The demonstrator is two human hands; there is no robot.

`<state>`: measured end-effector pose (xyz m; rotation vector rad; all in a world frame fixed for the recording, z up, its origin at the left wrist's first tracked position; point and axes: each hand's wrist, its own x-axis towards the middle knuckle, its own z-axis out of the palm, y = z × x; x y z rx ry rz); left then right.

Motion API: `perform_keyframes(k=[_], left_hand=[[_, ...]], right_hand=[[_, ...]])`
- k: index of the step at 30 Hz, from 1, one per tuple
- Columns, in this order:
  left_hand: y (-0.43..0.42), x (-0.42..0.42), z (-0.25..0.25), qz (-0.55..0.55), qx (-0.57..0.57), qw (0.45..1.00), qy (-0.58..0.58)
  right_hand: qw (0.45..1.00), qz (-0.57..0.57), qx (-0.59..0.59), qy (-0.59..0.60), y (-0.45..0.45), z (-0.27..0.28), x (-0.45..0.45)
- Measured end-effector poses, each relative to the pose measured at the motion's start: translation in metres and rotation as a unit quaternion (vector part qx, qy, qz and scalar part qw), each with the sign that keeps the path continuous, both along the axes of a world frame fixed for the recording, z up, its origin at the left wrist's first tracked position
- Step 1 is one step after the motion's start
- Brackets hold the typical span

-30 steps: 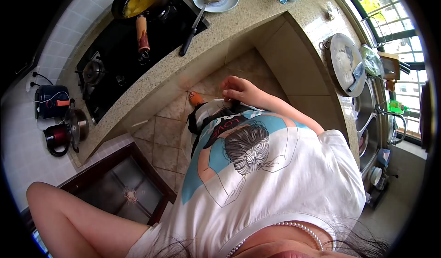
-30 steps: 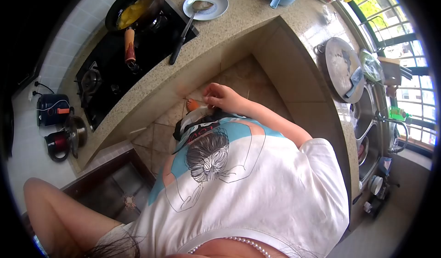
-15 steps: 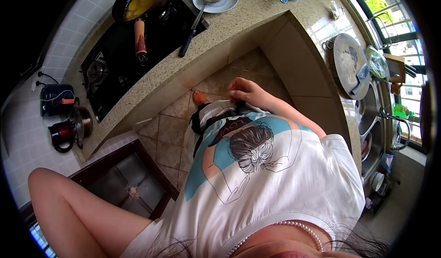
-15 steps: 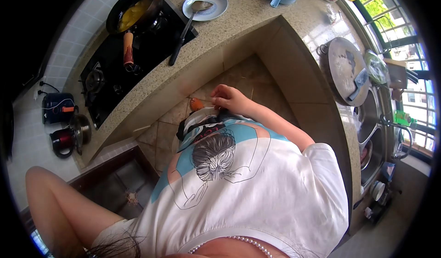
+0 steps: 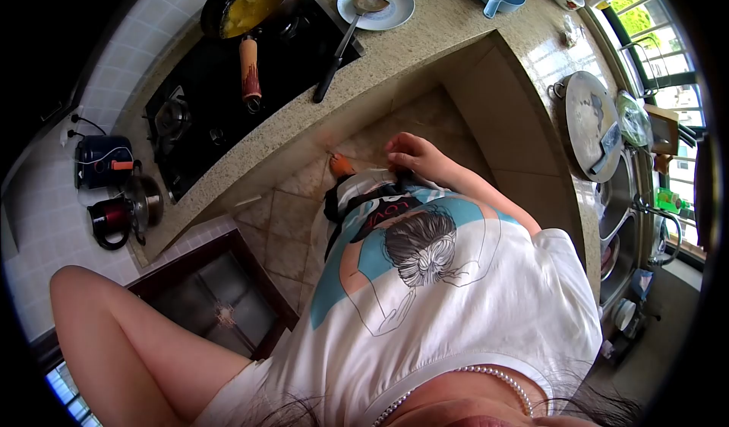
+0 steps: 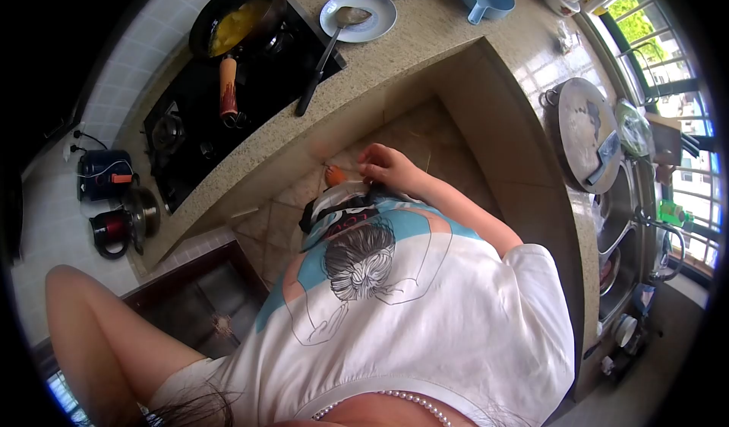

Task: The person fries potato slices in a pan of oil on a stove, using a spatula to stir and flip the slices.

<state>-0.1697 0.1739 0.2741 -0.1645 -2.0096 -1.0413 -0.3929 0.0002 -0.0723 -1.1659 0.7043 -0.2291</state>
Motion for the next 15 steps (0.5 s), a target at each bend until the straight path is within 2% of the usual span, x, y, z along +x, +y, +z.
perform_keyframes(k=[15], left_hand=[[-0.017,0.084,0.009,-0.072,-0.021,0.995,0.068]], right_hand=[[0.999,0.017,-0.038,-0.002,-0.028,-0.008,0.085]])
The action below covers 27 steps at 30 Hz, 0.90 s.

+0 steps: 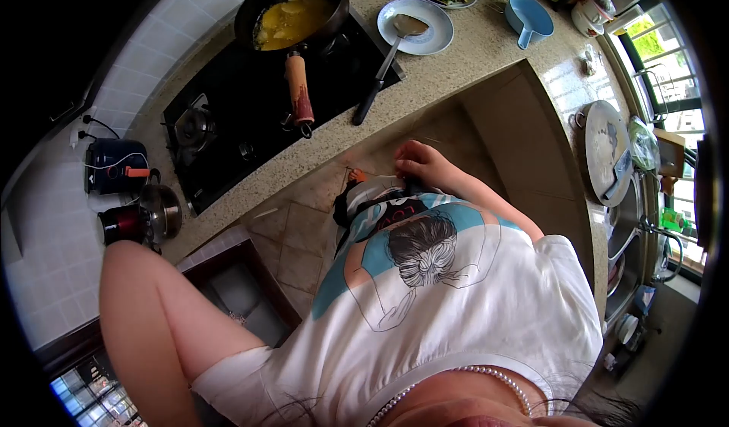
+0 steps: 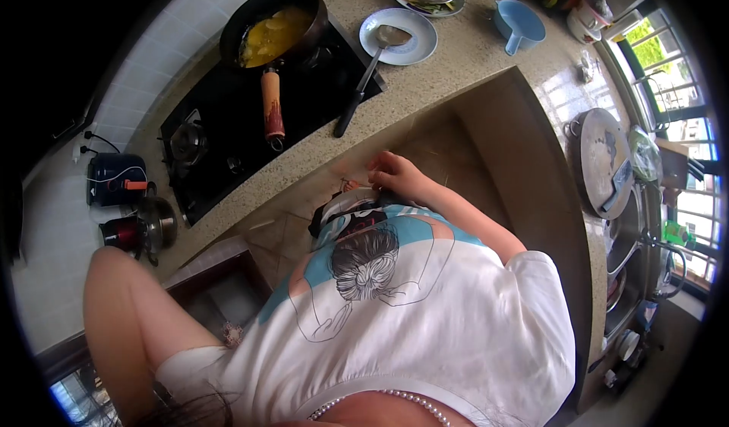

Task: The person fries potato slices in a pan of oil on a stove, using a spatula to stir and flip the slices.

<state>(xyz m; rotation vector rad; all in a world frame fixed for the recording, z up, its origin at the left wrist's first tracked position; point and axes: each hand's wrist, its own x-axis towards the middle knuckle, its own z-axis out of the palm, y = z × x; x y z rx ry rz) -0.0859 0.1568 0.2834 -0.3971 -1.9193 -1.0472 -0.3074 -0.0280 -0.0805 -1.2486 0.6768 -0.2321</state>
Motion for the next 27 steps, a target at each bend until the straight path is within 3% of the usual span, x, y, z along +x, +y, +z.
perform_keyframes(k=[6,8,9,10,11,12,13,14,17,19,22,25,27], left_hand=[[-0.009,0.050,-0.009,-0.039,0.002,0.991,0.127],[-0.013,0.075,-0.039,0.060,0.037,0.974,0.216],[-0.014,0.079,-0.063,0.231,0.076,0.927,0.286],[-0.019,0.112,-0.088,0.377,0.044,0.908,0.177],[-0.024,0.131,-0.114,0.509,0.126,0.846,0.094],[-0.037,0.124,-0.130,0.622,0.212,0.750,0.077],[-0.055,0.119,-0.149,0.641,0.375,0.660,0.117],[-0.062,0.129,-0.178,0.665,0.431,0.610,0.015],[-0.083,0.126,-0.250,0.575,0.530,0.624,0.011],[-0.091,0.112,-0.274,0.501,0.620,0.602,0.046],[-0.106,0.102,-0.288,0.405,0.702,0.575,0.110],[-0.121,0.098,-0.287,0.235,0.754,0.582,0.195],[-0.132,0.096,-0.288,0.199,0.760,0.585,0.202]], right_hand=[[0.997,0.053,-0.049,0.009,-0.006,0.006,0.050],[0.999,0.024,-0.043,0.011,-0.005,0.009,0.065],[0.999,0.020,-0.046,0.003,-0.005,0.004,0.071],[0.999,0.022,-0.047,0.004,-0.005,0.006,0.078],[0.999,0.011,-0.039,0.010,-0.005,0.009,0.086],[0.999,0.000,-0.032,0.017,-0.006,0.013,0.093],[0.999,0.001,-0.032,0.020,-0.007,0.016,0.101],[0.999,0.003,-0.035,0.020,-0.008,0.019,0.109],[0.999,-0.011,-0.038,0.032,-0.011,0.021,0.131],[0.992,-0.103,-0.056,-0.050,-0.012,0.015,0.144],[0.985,-0.165,-0.016,-0.042,-0.019,0.025,0.158],[0.979,-0.194,0.034,-0.056,-0.022,0.043,0.170],[0.977,-0.197,0.065,-0.056,-0.027,0.046,0.174]])
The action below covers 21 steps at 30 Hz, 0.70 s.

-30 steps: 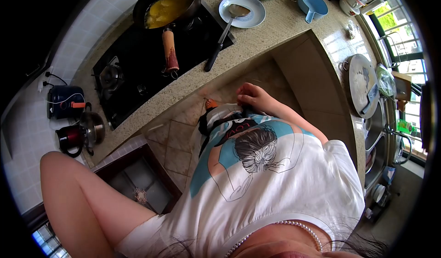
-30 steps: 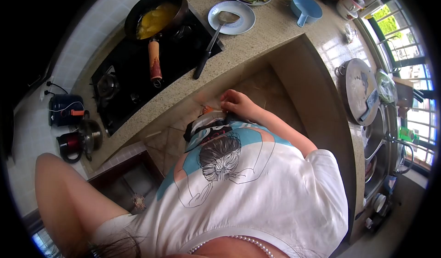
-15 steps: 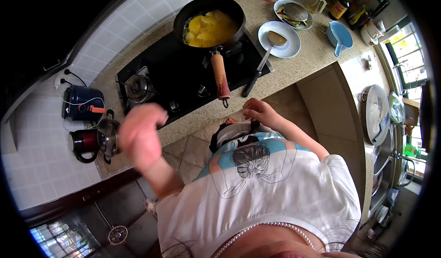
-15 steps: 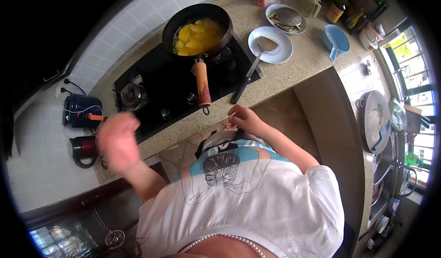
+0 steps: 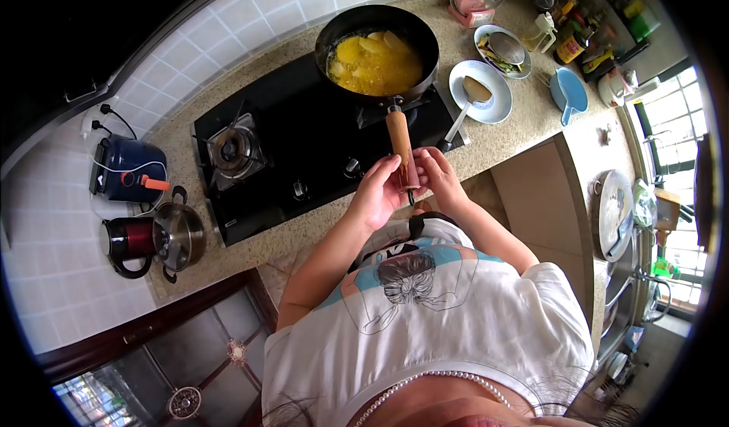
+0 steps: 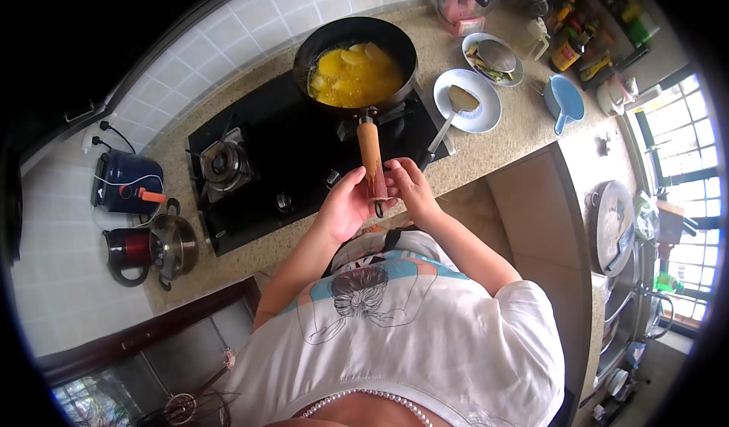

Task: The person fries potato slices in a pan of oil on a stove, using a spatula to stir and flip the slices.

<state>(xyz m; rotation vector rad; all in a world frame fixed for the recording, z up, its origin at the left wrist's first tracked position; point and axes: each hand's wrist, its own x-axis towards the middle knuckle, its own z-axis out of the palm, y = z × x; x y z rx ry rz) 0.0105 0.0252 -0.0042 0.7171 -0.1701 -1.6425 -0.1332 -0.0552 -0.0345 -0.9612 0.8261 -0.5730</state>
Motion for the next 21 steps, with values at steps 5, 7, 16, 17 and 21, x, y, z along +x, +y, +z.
perform_keyframes(k=[5,7,16,17,21], left_hand=[[-0.018,-0.002,-0.013,-0.030,-0.006,0.999,0.035],[-0.024,-0.007,-0.005,-0.004,0.037,0.999,0.010],[-0.039,-0.010,-0.002,-0.024,0.092,0.995,-0.010],[-0.039,-0.009,-0.003,-0.040,0.098,0.994,0.000],[-0.039,-0.008,-0.003,-0.050,0.095,0.994,-0.009]], right_hand=[[0.995,0.014,0.087,-0.038,-0.010,0.009,0.013],[0.982,0.126,0.126,-0.060,-0.019,0.006,0.017],[0.953,0.177,0.232,-0.076,-0.047,0.021,0.040],[0.953,0.178,0.234,-0.076,-0.050,0.021,0.040],[0.949,0.205,0.223,-0.088,-0.057,0.013,0.045]])
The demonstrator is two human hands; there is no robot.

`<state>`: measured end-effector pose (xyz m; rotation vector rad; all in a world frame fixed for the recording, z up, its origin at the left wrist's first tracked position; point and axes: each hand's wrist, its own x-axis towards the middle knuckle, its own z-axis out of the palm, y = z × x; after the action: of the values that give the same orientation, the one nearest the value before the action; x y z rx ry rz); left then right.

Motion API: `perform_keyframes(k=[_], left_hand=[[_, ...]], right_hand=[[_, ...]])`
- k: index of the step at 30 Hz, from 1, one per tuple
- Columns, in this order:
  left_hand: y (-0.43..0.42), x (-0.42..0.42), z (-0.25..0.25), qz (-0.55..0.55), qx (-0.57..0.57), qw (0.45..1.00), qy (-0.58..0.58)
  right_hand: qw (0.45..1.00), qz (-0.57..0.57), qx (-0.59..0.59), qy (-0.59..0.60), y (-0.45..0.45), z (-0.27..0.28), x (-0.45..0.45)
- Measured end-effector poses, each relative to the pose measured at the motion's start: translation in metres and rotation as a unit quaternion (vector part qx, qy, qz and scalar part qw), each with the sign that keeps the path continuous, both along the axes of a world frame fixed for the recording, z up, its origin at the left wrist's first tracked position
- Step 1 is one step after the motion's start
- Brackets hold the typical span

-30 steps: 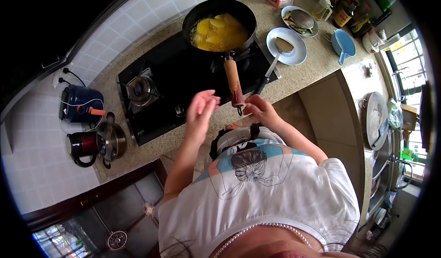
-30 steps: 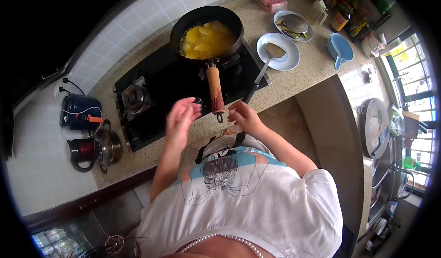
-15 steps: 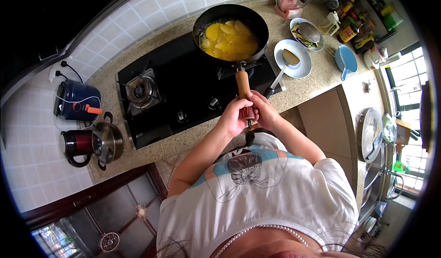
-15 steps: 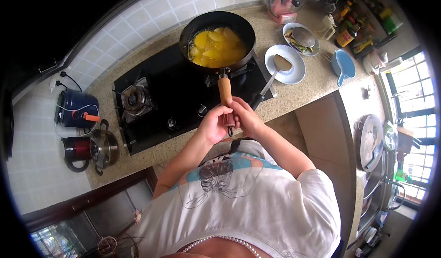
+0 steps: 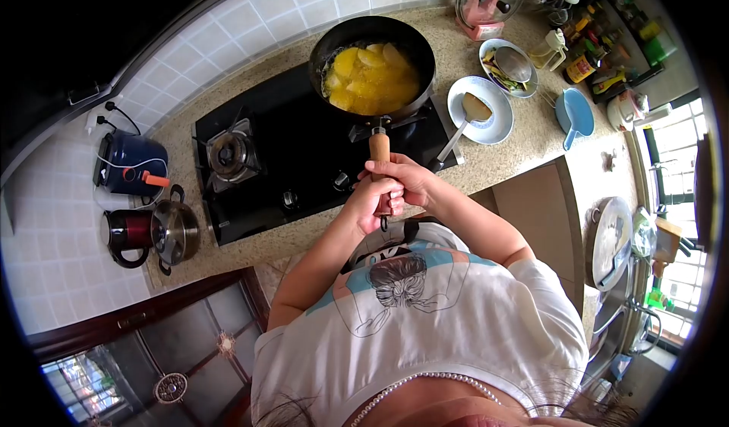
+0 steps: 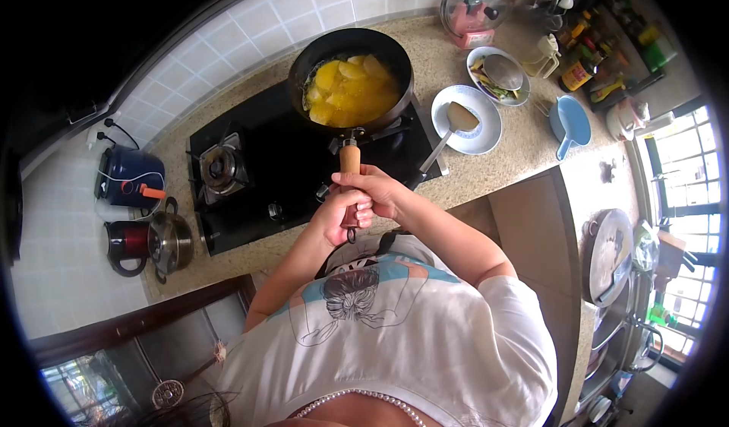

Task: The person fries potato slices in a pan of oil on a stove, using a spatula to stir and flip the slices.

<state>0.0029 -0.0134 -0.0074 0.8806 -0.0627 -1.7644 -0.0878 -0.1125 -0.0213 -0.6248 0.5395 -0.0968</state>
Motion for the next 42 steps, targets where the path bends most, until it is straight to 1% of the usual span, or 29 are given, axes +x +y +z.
perform_keyframes(k=[2,3,5,7,10,11,14,16,18,20,23,26,28,32,34,35,39,42], left_hand=[[0.000,-0.003,0.004,0.019,0.006,1.000,-0.011],[0.001,-0.003,0.003,0.021,0.006,0.999,-0.025],[0.002,-0.005,0.004,0.027,0.006,0.999,-0.043],[0.003,-0.012,0.009,0.066,-0.026,0.991,-0.116],[0.005,-0.017,0.003,0.077,-0.051,0.989,-0.119],[0.007,-0.022,0.004,0.091,-0.048,0.987,-0.124],[0.019,-0.024,0.015,0.081,-0.023,0.988,-0.130],[0.025,-0.024,0.011,0.087,-0.030,0.988,-0.125],[0.021,-0.023,0.006,0.103,-0.060,0.981,-0.150],[0.010,-0.018,0.003,0.094,-0.064,0.982,-0.148],[-0.003,-0.017,0.010,0.131,-0.072,0.979,-0.136],[-0.005,-0.020,0.012,0.110,-0.073,0.977,-0.168],[-0.002,-0.024,0.015,0.107,-0.070,0.979,-0.159],[0.011,-0.031,0.021,0.093,-0.045,0.979,-0.175],[0.017,-0.032,0.026,0.094,-0.028,0.980,-0.171],[0.020,-0.030,0.016,0.090,-0.048,0.980,-0.173],[0.018,-0.025,0.015,0.092,-0.047,0.977,-0.186],[0.005,-0.020,0.009,0.112,-0.086,0.974,-0.178]], right_hand=[[0.999,0.031,-0.014,0.020,-0.003,0.001,0.003],[0.999,0.018,-0.031,0.037,-0.001,0.008,0.004],[0.998,0.025,-0.047,0.037,-0.001,0.007,0.002],[0.997,0.033,-0.060,0.035,-0.003,0.001,0.003],[0.996,0.053,-0.077,0.015,-0.004,0.002,0.000],[0.996,0.018,-0.082,0.006,0.002,0.004,-0.001],[0.996,0.034,-0.085,0.008,0.012,0.003,-0.004],[0.996,0.043,-0.084,0.010,0.013,0.013,-0.004],[0.991,0.103,-0.084,0.020,0.003,0.016,-0.003],[0.991,0.096,-0.096,0.012,-0.006,0.007,0.003],[0.992,0.074,-0.095,-0.034,-0.016,0.006,0.007],[0.993,0.070,-0.099,-0.013,-0.018,0.003,0.002],[0.993,0.080,-0.089,-0.007,-0.016,0.002,-0.003],[0.993,0.076,-0.086,-0.009,-0.002,0.003,-0.012],[0.994,0.063,-0.087,-0.031,0.005,0.004,-0.012],[0.994,0.067,-0.083,-0.017,0.006,0.005,-0.010],[0.993,0.073,-0.088,-0.016,0.003,0.003,-0.004],[0.995,0.067,-0.074,-0.025,-0.008,-0.003,0.002]])
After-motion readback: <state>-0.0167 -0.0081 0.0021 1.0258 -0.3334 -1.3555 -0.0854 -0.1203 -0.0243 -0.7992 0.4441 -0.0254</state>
